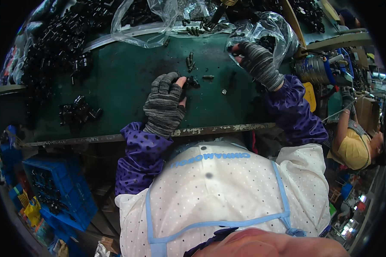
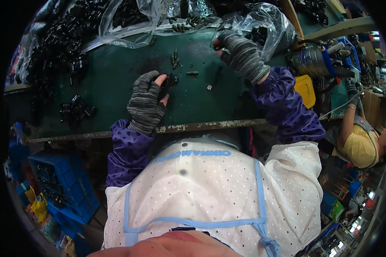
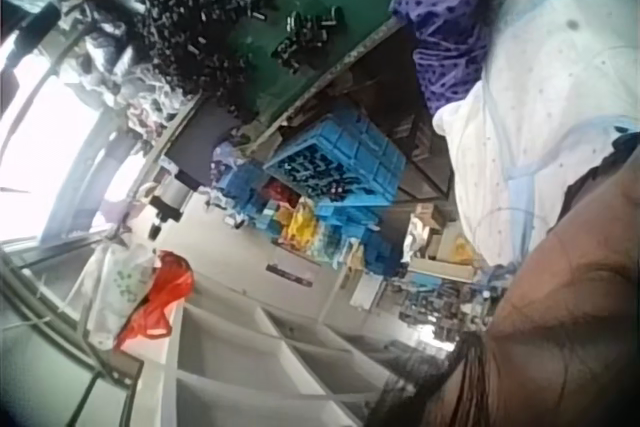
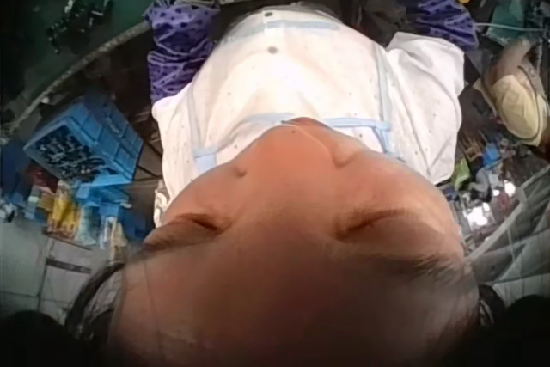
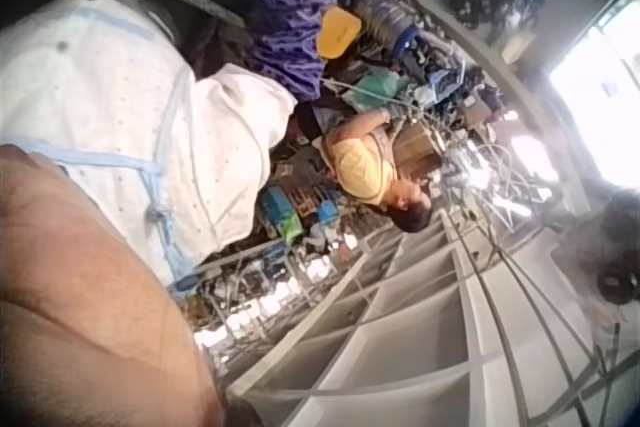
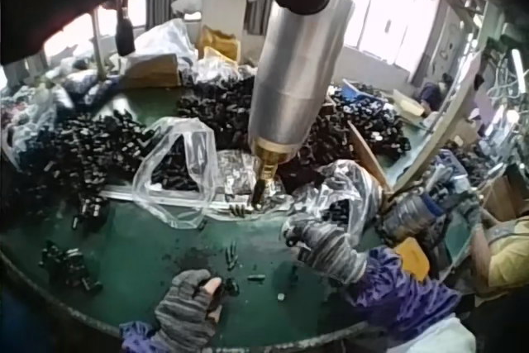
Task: Assembling small mechanical hardware components using a power screwdriver at a factory workstation.
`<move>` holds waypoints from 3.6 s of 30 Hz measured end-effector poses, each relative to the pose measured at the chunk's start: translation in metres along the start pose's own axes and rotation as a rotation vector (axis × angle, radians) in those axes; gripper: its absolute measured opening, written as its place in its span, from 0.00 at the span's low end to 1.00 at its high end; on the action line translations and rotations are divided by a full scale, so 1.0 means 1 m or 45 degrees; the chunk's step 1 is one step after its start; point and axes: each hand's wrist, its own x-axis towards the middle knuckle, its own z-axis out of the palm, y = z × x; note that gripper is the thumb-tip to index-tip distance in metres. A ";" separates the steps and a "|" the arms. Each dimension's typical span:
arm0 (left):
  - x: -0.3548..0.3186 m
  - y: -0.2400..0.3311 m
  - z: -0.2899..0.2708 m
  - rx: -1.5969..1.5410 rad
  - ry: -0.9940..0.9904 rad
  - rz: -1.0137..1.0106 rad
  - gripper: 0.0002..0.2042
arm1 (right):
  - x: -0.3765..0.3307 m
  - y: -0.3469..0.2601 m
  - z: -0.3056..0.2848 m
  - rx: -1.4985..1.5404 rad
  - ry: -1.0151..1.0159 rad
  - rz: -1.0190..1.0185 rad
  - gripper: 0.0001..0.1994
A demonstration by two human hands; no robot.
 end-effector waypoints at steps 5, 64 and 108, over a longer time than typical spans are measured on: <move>0.003 -0.004 -0.014 -0.784 -0.107 -0.500 0.24 | 0.003 -0.055 0.005 0.615 0.093 -0.416 0.13; 0.000 -0.123 -0.112 1.163 -0.328 -1.153 0.23 | 0.111 0.145 -0.061 1.117 0.279 0.360 0.11; 0.012 -0.026 -0.009 0.077 -0.180 -0.047 0.32 | 0.018 -0.081 0.018 1.057 -0.065 -0.570 0.10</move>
